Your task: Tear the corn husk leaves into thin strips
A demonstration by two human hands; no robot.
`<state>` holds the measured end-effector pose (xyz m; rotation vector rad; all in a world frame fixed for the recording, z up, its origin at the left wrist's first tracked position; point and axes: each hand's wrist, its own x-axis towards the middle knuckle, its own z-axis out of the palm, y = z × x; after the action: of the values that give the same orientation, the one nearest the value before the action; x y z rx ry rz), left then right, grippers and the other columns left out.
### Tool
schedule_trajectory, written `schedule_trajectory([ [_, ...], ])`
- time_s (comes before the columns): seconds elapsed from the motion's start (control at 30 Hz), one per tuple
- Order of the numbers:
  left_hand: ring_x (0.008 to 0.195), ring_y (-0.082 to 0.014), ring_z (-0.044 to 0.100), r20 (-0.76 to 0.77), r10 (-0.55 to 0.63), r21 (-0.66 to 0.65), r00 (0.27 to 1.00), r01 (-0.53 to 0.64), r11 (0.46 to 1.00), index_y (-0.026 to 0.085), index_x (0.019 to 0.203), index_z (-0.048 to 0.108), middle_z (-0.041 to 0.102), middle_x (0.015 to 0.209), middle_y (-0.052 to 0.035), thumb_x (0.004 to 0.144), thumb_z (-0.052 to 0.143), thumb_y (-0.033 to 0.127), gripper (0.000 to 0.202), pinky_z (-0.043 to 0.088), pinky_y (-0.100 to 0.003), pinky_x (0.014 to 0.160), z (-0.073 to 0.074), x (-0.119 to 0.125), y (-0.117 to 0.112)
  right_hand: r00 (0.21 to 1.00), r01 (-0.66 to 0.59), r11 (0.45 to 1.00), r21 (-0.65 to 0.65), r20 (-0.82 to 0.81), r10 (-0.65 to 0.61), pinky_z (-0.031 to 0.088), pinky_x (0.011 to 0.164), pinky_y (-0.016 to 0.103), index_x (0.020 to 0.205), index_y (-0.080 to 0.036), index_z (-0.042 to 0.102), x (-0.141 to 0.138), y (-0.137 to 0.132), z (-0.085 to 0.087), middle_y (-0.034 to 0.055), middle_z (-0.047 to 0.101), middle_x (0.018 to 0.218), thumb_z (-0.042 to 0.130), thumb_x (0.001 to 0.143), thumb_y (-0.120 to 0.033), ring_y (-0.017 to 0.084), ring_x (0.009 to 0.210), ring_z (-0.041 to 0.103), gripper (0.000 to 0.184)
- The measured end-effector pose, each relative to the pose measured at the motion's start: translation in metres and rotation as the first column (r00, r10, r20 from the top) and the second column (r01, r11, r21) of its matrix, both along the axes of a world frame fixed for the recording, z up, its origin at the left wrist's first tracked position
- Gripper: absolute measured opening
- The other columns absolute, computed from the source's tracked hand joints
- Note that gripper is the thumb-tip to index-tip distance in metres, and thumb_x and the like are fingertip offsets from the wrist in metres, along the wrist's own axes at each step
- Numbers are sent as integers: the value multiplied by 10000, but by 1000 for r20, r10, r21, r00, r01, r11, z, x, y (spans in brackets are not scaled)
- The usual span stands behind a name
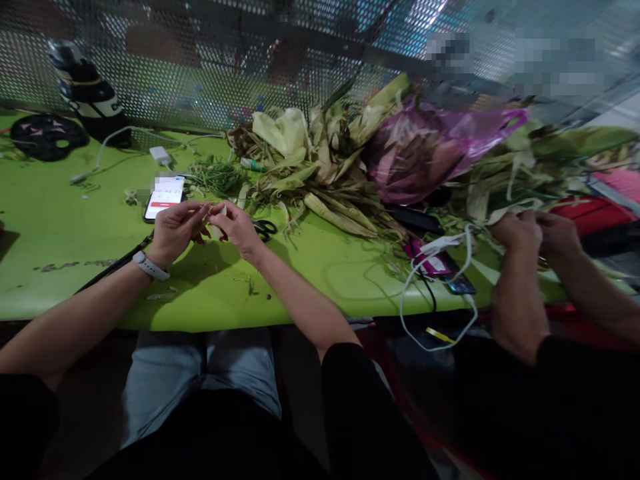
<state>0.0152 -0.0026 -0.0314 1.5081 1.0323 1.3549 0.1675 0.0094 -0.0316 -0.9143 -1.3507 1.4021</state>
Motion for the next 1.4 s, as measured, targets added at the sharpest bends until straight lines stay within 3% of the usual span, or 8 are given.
schedule_trajectory([
  [0.27,436,-80,577,83,48,-32,995,-45,998,176,909,652,618,607,27,849,696,402,238,523,-202,443,-2,3,2,1000,3,1000,24,28,-4,350,446,203,762,-226,486,-2,0,-5,-81,471,568,667,732,-369,67,482,407,233],
  [0.4,415,-81,554,99,-20,-61,995,26,998,196,881,591,571,543,55,869,672,396,216,507,-197,434,0,1,6,1000,9,999,53,5,-9,358,459,205,820,-214,538,2,1,-5,-78,498,593,685,741,-408,62,483,431,256],
  [0.57,458,-85,581,145,-79,-125,986,98,987,221,931,557,575,570,59,884,651,428,232,506,-192,458,4,-2,8,992,124,989,85,11,-126,342,468,210,857,-209,569,8,4,-6,-57,525,650,660,783,-506,59,502,441,319],
  [0.67,482,-105,610,141,-179,-201,974,205,958,195,982,589,631,611,23,861,667,478,317,513,-208,454,6,-3,6,988,151,973,175,14,-156,374,526,219,863,-206,601,7,5,-8,-45,537,680,674,779,-532,73,566,460,345],
  [0.8,459,-97,598,87,-275,-253,958,288,924,175,966,625,665,612,5,807,745,401,301,519,-210,467,6,-4,4,968,221,933,285,54,-246,446,678,249,864,-206,634,6,6,-10,-14,612,791,677,795,-519,101,705,525,323],
  [1.13,513,-111,638,277,-194,-457,941,307,835,160,877,701,701,638,-25,745,744,238,160,559,-222,526,8,-10,10,932,225,838,496,140,-333,446,714,273,831,-226,721,9,5,-8,11,573,847,671,842,-508,125,766,523,287],
  [1.27,508,-98,611,280,-169,-514,945,296,805,142,802,714,682,627,-37,749,737,221,98,526,-190,487,11,-10,9,929,222,834,504,149,-338,453,729,273,856,-236,730,7,7,-12,17,567,888,674,851,-483,128,797,532,254],
  [1.4,478,-76,573,280,-235,-512,931,352,783,141,774,717,629,574,-11,755,734,223,86,477,-164,455,10,-11,11,931,207,832,514,157,-329,461,756,283,871,-252,729,7,8,-12,14,565,885,686,855,-437,137,835,545,191],
])
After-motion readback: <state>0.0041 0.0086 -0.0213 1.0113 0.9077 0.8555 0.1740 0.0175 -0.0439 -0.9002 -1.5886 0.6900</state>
